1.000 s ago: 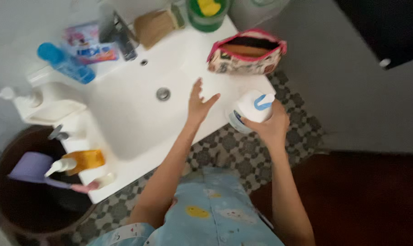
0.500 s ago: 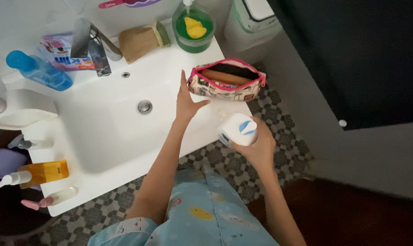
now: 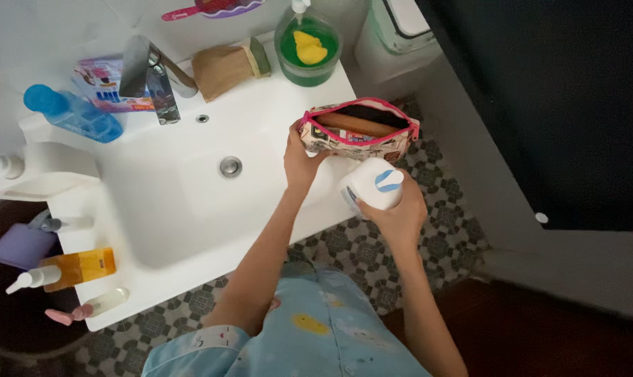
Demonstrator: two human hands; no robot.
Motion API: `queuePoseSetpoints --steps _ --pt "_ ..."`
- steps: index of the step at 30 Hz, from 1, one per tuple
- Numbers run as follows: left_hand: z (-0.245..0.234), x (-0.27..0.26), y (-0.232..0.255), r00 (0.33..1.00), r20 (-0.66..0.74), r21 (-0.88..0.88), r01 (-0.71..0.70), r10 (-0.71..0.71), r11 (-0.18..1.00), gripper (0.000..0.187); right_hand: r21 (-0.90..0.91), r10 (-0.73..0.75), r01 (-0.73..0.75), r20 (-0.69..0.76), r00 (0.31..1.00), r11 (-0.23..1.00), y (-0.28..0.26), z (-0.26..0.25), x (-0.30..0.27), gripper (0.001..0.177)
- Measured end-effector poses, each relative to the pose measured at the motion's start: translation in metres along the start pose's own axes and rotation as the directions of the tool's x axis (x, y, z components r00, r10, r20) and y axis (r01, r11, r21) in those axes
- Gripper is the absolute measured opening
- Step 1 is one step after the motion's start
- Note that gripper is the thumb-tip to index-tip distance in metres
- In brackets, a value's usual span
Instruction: The person refills a small clear bottle with a pink pump by rinsing it under the tap and wiping it with a tissue. They then refill a second small clear bottle with a gray pump using a large white lotion bottle, screwing the pump back on afterward.
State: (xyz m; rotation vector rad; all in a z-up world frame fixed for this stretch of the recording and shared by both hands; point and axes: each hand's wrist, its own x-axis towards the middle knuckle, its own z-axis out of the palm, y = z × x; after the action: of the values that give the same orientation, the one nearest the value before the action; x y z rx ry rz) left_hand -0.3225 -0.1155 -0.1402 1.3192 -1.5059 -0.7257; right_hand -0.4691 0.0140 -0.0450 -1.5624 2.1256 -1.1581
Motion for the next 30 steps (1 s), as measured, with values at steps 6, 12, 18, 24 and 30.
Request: queuePoseSetpoints --steps 6,12,18,24,30 --pt "0.009 -0.002 0.009 0.986 -0.085 0.038 0.149 -0.146 0.988 0.065 -0.051 0.064 -0.064 0.003 0.998 0.997 0.003 0.010 0.008 0.072" --pt "0.013 0.002 0.010 0.956 -0.126 0.096 0.278 -0.265 0.956 0.060 -0.025 0.053 -0.054 -0.033 0.998 0.998 -0.001 0.011 0.009 0.073" --pt "0.017 0.007 0.010 0.954 -0.134 0.090 0.280 -0.267 0.956 0.057 -0.003 0.083 -0.084 -0.047 0.995 0.996 -0.006 0.015 0.008 0.072" --pt "0.018 0.016 0.009 0.967 -0.128 0.063 0.229 -0.219 0.971 0.055 0.013 0.080 -0.079 -0.072 0.994 0.997 -0.013 0.015 0.009 0.070" --pt "0.014 0.012 0.009 0.968 -0.135 0.064 0.221 -0.211 0.973 0.063 -0.040 0.052 -0.057 -0.103 0.993 0.998 -0.018 0.018 0.006 0.068"
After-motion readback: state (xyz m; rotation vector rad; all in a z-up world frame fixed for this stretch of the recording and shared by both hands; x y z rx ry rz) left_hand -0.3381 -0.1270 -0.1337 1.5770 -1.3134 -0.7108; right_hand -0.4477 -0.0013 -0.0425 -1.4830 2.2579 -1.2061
